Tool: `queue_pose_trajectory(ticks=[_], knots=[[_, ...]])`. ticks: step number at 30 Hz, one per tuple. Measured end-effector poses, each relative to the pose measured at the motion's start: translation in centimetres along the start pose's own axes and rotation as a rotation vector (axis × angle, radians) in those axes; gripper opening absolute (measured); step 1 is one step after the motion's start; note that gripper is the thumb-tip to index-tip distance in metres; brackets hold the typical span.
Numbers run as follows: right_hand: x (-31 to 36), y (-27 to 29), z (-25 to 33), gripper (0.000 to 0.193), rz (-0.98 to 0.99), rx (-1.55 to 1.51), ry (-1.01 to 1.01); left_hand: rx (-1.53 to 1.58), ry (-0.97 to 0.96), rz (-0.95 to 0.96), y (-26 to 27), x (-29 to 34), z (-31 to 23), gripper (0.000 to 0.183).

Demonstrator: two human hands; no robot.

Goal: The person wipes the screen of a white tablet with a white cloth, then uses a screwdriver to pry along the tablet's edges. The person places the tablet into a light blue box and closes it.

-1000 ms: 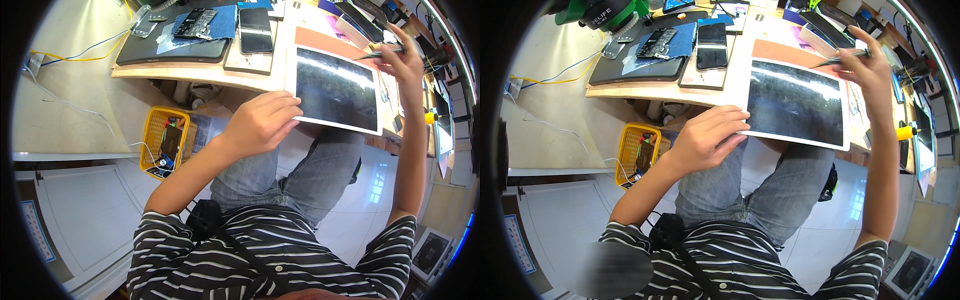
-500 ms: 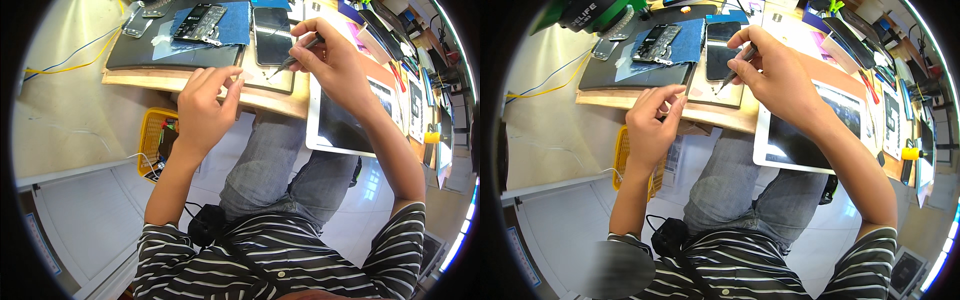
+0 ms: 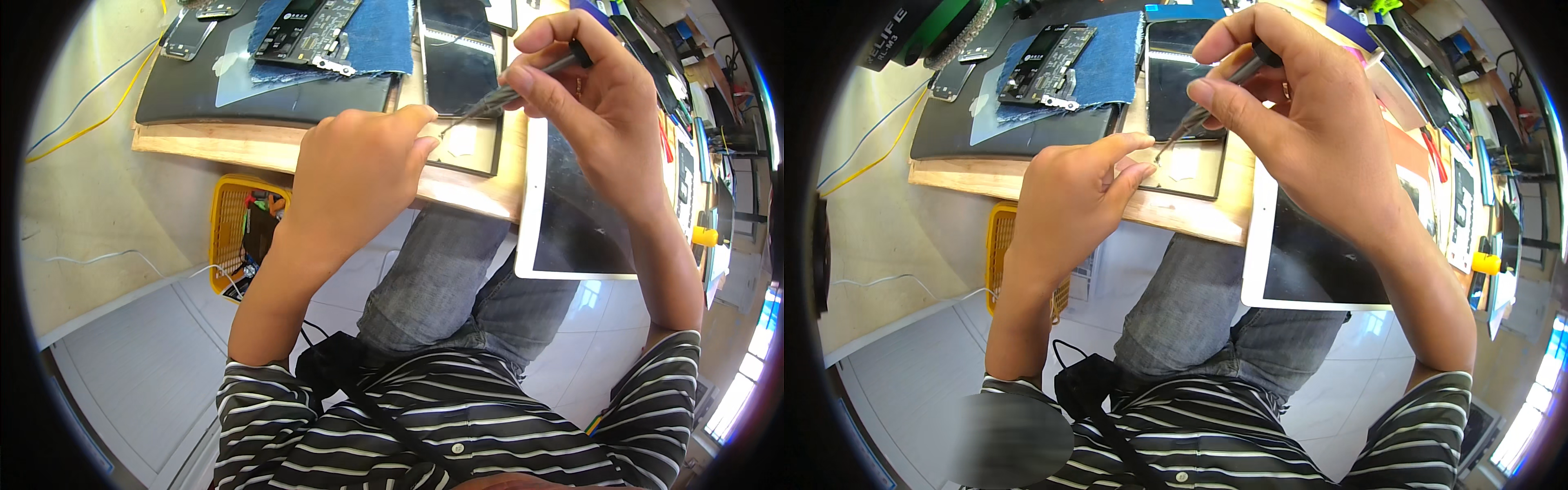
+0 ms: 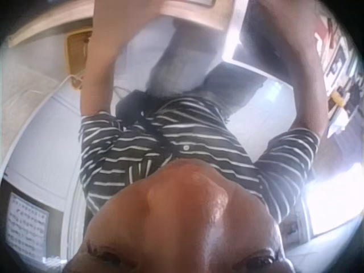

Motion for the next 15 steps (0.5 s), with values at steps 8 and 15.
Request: queue_pose_trajectory(ticks=[8,15], knots=[[1.6,1.4,2.3,0.017,-0.04,0.087,0.004,-0.04,0.002,0.063,-0.3,-1.3,-1.9,0.021],[3.6,3.6,3.0,0.017,-0.114,0.075,0.095,0.093,-0.043,0.054,-1.1,-2.6,-4.0,0.016]])
Point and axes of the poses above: each hand's wrist, its own x-axis away from the middle knuckle, its own y-axis out of the back of the hand, z = x × y, the point moved 6 cm from there along -x, towards the middle knuckle, and after that the axes turned 4 degrees about -x, right-handed, at the moved point
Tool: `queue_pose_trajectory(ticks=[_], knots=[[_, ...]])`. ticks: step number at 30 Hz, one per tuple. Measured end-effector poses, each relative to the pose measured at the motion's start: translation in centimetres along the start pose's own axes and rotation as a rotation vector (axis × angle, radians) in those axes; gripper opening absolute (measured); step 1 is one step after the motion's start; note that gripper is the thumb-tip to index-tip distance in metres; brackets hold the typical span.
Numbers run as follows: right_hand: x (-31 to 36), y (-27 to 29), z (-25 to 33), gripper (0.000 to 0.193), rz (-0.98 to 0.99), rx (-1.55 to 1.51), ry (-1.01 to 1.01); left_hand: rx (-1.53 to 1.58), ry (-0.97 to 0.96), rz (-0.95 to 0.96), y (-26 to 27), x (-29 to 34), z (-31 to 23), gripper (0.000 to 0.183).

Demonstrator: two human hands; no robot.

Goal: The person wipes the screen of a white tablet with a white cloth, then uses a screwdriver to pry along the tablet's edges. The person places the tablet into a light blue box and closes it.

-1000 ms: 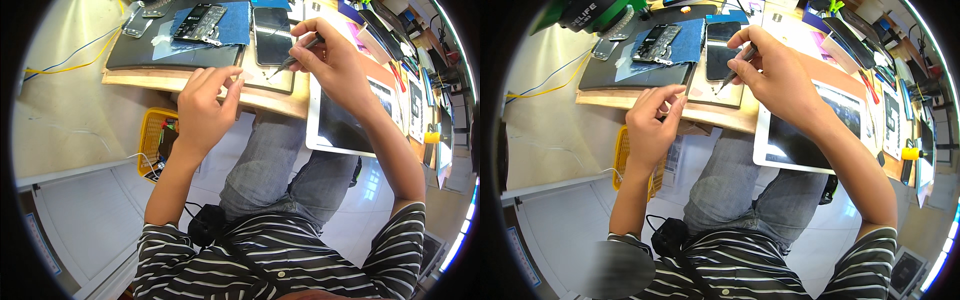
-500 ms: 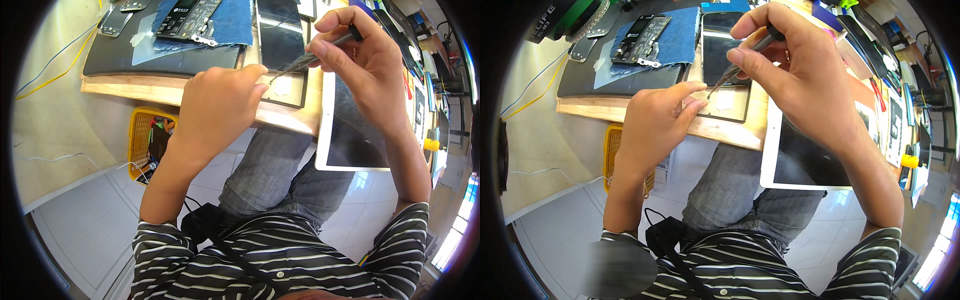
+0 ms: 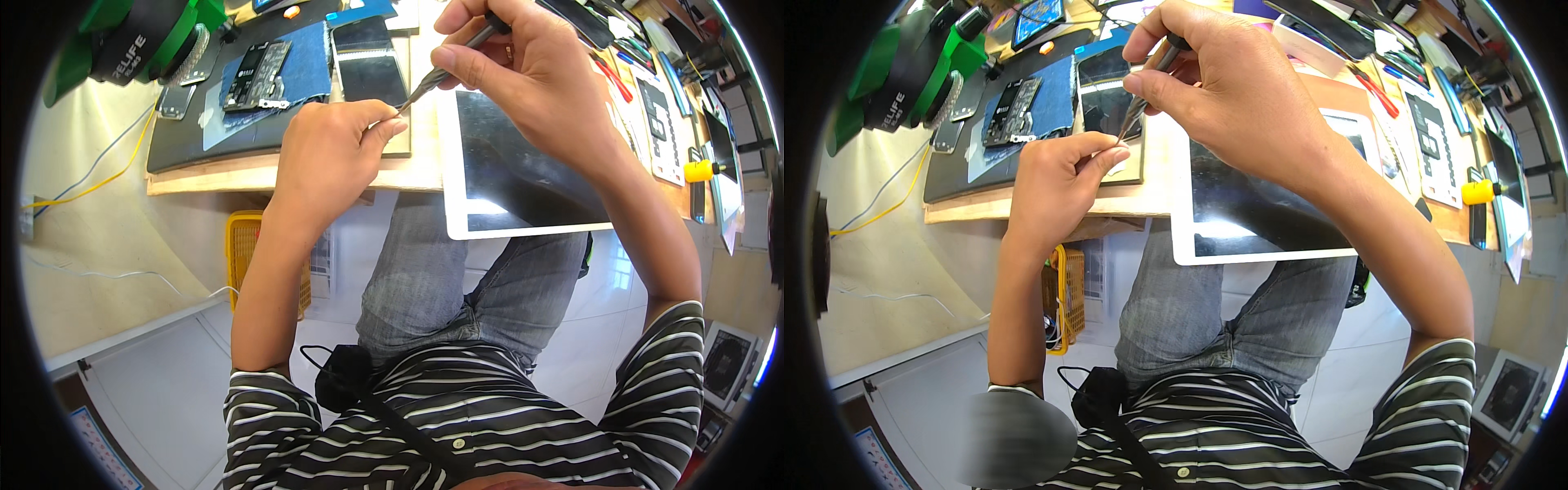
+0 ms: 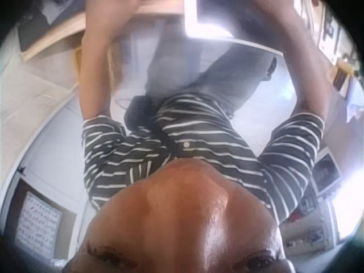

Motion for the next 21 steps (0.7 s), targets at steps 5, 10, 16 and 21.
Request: queue_pose_trajectory(ticks=[5,10,16,21], knots=[[0.6,4.1,-1.3,0.018,-0.113,-0.077,-0.218,-0.077,-0.143,-0.038,-1.4,-4.2,-3.3,0.017],[4.2,12.6,-3.1,0.027,-0.415,-0.101,-0.014,-0.058,-0.232,0.007,-5.5,-9.4,-8.0,0.016],[18.9,19.1,-5.8,0.032,-0.818,-0.093,-0.217,-0.166,-0.418,0.09,-13.3,-13.5,-10.3,0.015],[26.6,19.7,-8.5,0.032,-1.062,-0.257,-0.232,-0.168,-0.409,0.153,-15.6,-14.5,-10.9,0.013]])
Point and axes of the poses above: each hand's wrist, its own x-axis away from the middle knuckle, its own y-axis out of the back of the hand, z = x × y, the point moved 6 cm from there along -x, towards the middle knuckle, and after that the axes turned 4 degrees about -x, right-handed, at the moved point
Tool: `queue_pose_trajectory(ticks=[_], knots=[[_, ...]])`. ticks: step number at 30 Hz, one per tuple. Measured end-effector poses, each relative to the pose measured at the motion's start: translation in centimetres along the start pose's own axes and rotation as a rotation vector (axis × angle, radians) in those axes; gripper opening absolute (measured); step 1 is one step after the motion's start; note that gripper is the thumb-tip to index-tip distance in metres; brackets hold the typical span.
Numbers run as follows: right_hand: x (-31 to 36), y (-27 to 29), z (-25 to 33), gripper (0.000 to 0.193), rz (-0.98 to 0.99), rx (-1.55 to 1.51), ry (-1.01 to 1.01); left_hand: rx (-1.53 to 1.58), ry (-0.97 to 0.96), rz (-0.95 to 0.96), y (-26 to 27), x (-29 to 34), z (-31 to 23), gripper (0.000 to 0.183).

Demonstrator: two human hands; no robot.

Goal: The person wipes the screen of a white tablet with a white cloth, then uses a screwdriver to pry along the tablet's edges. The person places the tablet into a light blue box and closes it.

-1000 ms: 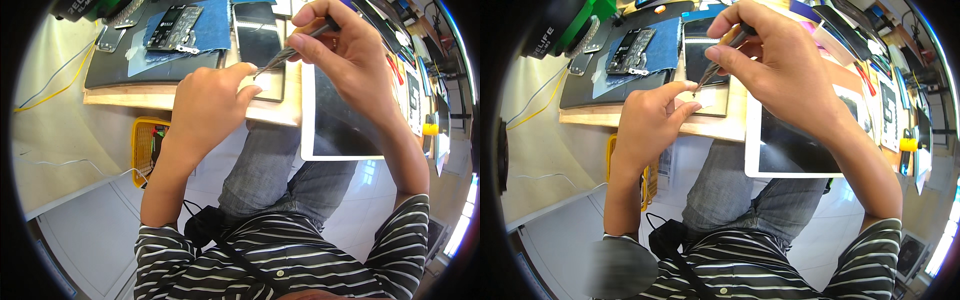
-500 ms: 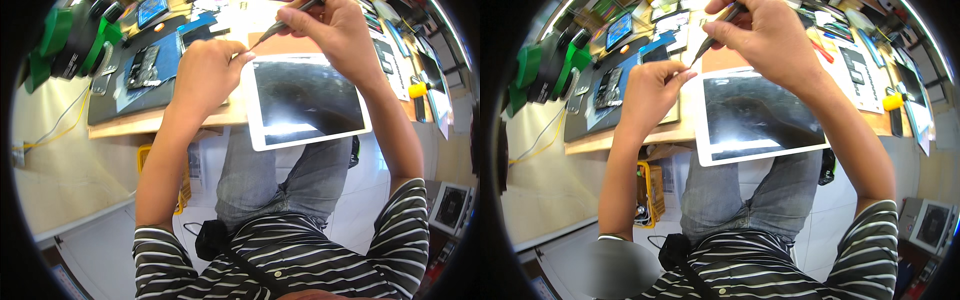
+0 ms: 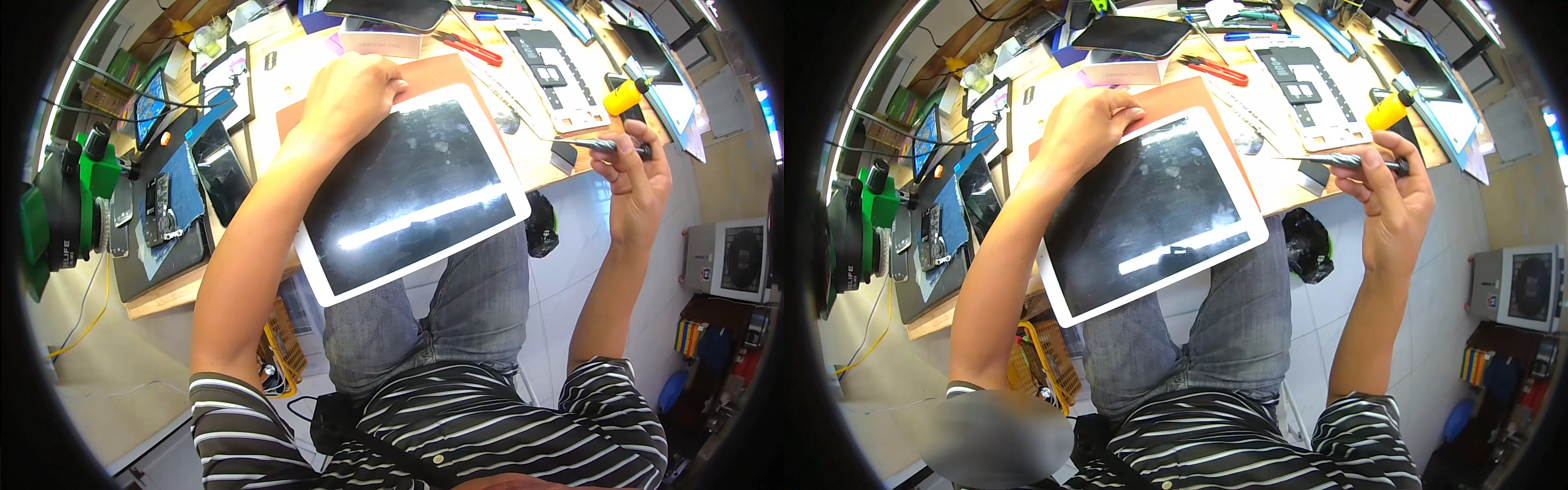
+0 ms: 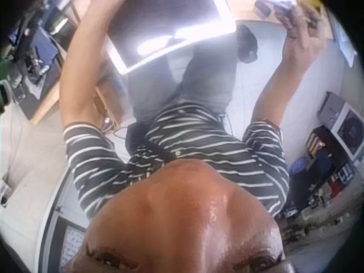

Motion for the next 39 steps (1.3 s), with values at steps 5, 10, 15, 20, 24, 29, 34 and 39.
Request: queue_pose_trajectory(ticks=[5,10,15,20,24,29,34,39], knots=[[-0.1,0.2,-1.6,0.031,0.004,-0.098,0.008,0.145,0.038,-0.017,-0.4,0.9,1.3,0.018],[-1.2,-2.0,-3.1,0.031,0.062,-0.208,-0.011,0.376,0.221,0.047,-0.4,0.8,4.0,0.023],[-1.5,-4.0,-3.9,0.032,0.102,-0.254,-0.041,0.509,0.295,0.102,-0.2,0.7,5.5,0.02],[-1.7,-6.2,-3.0,0.042,0.16,-0.223,-0.05,0.35,0.193,0.025,2.5,1.0,3.4,0.017],[-1.6,-7.6,-1.6,0.046,0.222,-0.188,-0.035,0.331,0.022,-0.004,4.2,2.9,-1.3,0.011],[-0.9,-8.4,0.4,0.056,0.237,-0.156,0.139,0.352,-0.193,-0.203,5.8,5.2,-5.2,0.018],[0.7,-9.6,2.1,0.063,0.314,-0.133,0.284,0.368,-0.226,-0.313,7.2,6.4,-6.1,0.022],[1.7,-10.6,2.6,0.062,0.351,-0.145,0.316,0.385,-0.214,-0.323,7.7,7.1,-6.6,0.022]])
Point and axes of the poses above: each hand's wrist, its own x-axis away from the middle knuckle, its own y-axis out of the back of the hand, z = x × y, the point moved 6 cm from there along -x, towards the middle knuckle, and after that the axes turned 4 degrees about -x, right-handed, at the moved point
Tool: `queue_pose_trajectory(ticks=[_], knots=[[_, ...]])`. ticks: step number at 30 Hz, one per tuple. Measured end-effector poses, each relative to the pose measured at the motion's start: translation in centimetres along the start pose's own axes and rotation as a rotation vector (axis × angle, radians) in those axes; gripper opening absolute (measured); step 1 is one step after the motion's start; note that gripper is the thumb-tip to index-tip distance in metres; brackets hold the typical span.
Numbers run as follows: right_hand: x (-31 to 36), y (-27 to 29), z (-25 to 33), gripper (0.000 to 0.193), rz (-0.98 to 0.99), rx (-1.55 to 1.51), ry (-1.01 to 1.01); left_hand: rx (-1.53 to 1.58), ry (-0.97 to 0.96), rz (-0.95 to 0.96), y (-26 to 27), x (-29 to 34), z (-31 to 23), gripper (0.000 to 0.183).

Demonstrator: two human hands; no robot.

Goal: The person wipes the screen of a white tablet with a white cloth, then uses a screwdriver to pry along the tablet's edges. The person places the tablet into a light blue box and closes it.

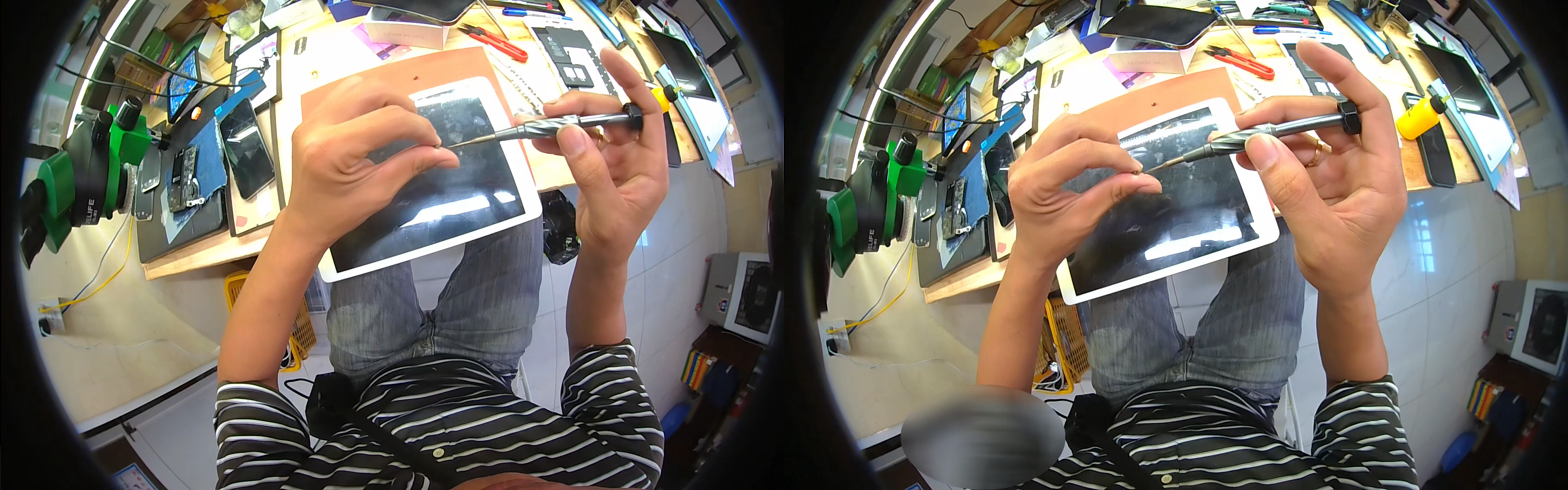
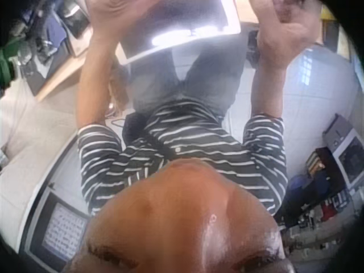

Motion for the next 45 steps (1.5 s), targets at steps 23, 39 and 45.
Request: queue_pose_trajectory(ticks=[23,39,45], knots=[[0.4,-1.5,0.6,0.066,0.007,0.137,0.066,-0.315,-0.105,-0.105,0.5,0.8,-2.7,0.022],[2.4,4.1,-3.3,0.061,-0.232,0.066,-0.187,-0.416,0.085,0.626,-0.6,5.9,-3.8,0.055],[2.9,5.4,-3.2,0.06,-0.257,0.089,-0.182,-0.491,0.044,0.759,-1.2,5.8,-4.5,0.05]])
Point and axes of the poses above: each hand's wrist, its own x-axis away from the middle knuckle, its own y-axis out of the back of the hand, z = x × y, the point moved 6 cm from there along -x, towards the middle knuckle, and after that the axes turned 4 degrees about -x, right-handed, at the moved point
